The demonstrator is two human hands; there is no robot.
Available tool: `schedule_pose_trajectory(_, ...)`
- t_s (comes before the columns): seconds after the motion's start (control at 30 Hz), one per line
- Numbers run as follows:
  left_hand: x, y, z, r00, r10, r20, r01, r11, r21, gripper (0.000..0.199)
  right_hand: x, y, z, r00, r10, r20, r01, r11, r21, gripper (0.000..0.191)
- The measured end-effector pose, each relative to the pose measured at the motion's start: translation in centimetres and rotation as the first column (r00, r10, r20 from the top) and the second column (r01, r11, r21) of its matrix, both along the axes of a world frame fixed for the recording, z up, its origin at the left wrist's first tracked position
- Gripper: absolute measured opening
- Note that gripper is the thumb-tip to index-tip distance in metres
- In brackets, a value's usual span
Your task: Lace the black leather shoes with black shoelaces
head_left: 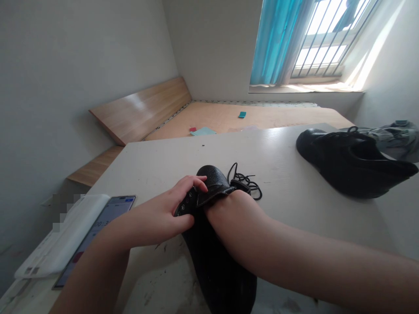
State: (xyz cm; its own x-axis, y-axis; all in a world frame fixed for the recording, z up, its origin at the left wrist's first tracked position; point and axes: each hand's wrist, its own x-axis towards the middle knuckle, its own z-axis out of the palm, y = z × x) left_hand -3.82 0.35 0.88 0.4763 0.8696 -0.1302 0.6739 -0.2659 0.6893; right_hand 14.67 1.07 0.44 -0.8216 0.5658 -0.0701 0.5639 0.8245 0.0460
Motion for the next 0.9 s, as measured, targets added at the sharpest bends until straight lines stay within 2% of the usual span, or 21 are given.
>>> schedule_pose_trajectory(0.13,0.2,0.0,0.1,1.0,0.006,-0.006,-0.006,1.0,-0.02,0.052,0.4,0.0,0.5,0.994,-0.063,0.086,0.063,0.998,0.01,0.044)
schedule_pose_trajectory(0.3,0.4,0.1,0.4,1.0,0.014,-0.012,-0.015,0.996,-0.088,0.054,1.0,0.5,0.7,0.993,0.006,-0.121,-0.007,1.0,-0.001,0.05)
schedule_pose_trajectory(0.47,0.5,0.0,0.6,0.999,0.029,-0.026,-0.031,0.995,-0.09,0.053,0.8,0.6,2.0,0.995,0.003,0.099,0.014,0.986,-0.164,0.033)
schedule_pose_trajectory(0.57,0.6,0.0,0.5,0.999,0.033,-0.021,-0.035,0.997,-0.072,0.05,0.7,0.2,2.1,0.997,-0.002,0.071,0.009,0.995,-0.097,0.025)
schedule_pose_trajectory(0.67,0.7,0.0,0.4,0.999,0.038,-0.025,-0.038,0.999,-0.038,0.048,0.5,-0.3,1.5,0.998,-0.052,0.029,0.052,0.999,0.009,0.033)
schedule_pose_trajectory(0.73,0.8,0.0,0.4,0.999,0.038,-0.027,-0.038,0.999,-0.016,0.047,0.4,-0.6,1.2,0.995,-0.07,0.076,0.066,0.997,0.047,0.036)
schedule_pose_trajectory(0.8,0.9,0.0,0.3,0.999,0.04,-0.026,-0.04,0.999,0.001,0.045,0.3,-0.6,1.1,0.991,-0.065,0.114,0.059,0.997,0.054,0.034)
schedule_pose_trajectory(0.9,1.0,-0.1,0.2,0.999,0.039,-0.015,-0.038,0.999,0.017,0.045,0.3,-0.4,1.2,0.996,-0.051,0.077,0.05,0.999,0.019,0.029)
